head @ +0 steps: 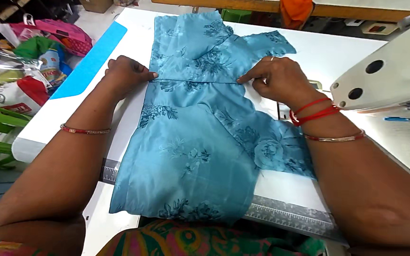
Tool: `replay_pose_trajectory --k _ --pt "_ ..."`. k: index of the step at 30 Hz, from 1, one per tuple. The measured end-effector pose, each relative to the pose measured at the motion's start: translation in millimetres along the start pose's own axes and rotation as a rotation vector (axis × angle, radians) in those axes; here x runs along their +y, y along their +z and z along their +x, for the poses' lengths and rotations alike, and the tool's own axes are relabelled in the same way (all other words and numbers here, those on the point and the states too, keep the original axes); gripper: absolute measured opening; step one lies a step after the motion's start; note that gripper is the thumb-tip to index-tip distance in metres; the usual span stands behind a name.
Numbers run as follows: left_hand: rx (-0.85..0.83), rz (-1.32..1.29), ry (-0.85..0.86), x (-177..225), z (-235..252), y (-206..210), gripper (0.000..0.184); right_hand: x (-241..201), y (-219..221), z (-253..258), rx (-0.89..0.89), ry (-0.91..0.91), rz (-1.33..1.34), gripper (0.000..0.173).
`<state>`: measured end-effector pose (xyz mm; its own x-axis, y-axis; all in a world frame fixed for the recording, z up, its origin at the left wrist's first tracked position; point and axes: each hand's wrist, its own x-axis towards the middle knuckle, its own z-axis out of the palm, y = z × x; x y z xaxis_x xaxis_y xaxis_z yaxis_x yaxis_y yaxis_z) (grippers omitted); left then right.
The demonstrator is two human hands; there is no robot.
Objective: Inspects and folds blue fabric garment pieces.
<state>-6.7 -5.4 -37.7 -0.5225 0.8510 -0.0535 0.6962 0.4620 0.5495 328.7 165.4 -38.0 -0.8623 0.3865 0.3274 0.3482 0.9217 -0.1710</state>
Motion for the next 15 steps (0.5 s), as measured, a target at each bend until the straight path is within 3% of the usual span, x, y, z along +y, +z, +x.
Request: replay_pose_trajectory --k 6,15 --pt "-0.004 -0.004 -0.027 -0.1 1.1 0.3 0.039 -9.3 -6.6 4.4 -0.063 0.155 0.017 0.037" --pt "0.001 -0.018 -0.037 1.7 -1.2 0.7 0.038 -6.9 -3.9 3.9 -0.070 0.136 -0.022 0.043"
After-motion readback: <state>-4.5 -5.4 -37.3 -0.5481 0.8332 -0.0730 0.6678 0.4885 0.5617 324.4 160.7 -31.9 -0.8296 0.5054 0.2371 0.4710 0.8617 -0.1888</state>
